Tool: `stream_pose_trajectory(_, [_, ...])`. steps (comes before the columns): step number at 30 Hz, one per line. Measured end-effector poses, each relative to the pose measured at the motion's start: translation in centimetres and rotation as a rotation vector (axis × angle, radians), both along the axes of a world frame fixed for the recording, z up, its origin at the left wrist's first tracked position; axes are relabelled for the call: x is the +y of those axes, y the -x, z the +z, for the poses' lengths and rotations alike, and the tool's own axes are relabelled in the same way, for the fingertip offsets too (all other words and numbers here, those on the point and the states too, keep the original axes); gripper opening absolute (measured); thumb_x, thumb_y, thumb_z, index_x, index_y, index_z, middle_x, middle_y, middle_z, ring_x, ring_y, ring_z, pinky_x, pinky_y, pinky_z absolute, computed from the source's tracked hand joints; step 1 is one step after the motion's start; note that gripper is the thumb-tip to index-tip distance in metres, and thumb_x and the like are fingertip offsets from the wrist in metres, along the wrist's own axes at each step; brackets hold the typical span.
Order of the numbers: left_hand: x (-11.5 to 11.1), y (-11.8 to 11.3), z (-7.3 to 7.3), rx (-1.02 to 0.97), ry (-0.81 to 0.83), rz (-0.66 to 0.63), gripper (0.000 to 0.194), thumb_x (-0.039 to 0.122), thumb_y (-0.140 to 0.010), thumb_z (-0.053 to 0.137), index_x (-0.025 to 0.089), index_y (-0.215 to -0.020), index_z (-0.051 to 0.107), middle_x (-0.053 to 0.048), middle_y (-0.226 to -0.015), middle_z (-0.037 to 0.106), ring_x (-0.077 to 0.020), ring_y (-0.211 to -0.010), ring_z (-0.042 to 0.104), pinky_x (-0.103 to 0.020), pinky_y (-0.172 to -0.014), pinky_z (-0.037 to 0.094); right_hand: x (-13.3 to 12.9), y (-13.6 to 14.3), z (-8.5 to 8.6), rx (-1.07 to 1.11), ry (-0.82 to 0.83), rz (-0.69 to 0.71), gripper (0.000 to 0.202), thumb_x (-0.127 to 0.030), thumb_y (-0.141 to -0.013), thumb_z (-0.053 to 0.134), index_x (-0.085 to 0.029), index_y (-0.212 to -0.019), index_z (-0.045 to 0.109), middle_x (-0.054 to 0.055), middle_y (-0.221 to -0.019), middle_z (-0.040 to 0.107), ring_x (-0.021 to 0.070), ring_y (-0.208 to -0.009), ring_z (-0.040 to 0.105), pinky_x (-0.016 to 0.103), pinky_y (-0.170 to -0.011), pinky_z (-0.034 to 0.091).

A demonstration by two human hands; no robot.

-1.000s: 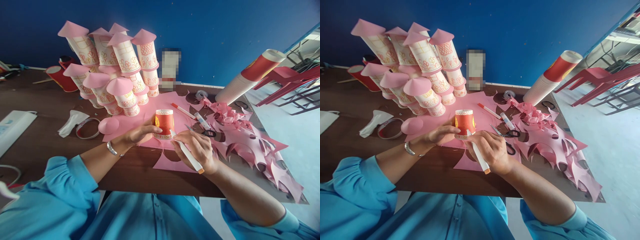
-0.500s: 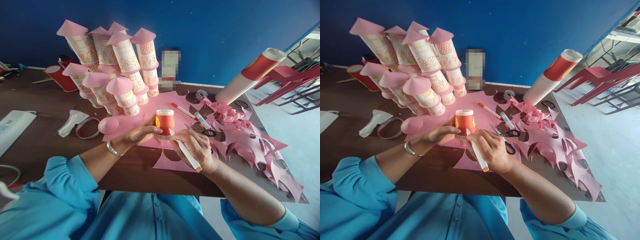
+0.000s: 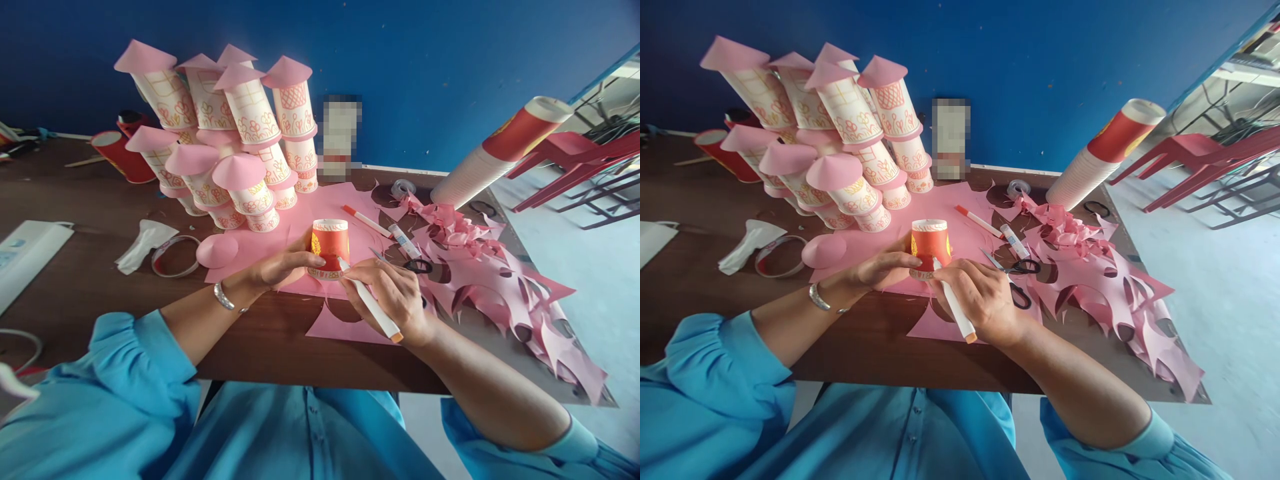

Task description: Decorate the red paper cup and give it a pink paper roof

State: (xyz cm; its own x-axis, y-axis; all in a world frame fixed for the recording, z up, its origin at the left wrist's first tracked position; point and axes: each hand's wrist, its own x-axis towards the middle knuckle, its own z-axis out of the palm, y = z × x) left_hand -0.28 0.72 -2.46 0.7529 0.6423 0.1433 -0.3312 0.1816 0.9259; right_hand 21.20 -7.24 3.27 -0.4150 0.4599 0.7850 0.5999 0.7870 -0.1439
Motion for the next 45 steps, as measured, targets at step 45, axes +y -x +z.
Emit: stream_pose_trajectory(45, [0.2, -0.1, -0.2, -0.043, 0.008, 0.013, 0.028, 0.023, -0.091, 0.071, 0.027, -0.118, 0.073, -0.007, -0.119, 0.076, -0.0276, -0.114, 0.072, -0.045, -0.103, 0.058, -1.1, 0.5, -0.1, -0.005, 0.083, 0.022, 0.018, -0.007, -0.096, 0.066, -0.022, -0.096, 0.057, -0.005, -0.067, 0.069, 0.0109, -0.053, 0.064, 0.025, -0.054, 0.049])
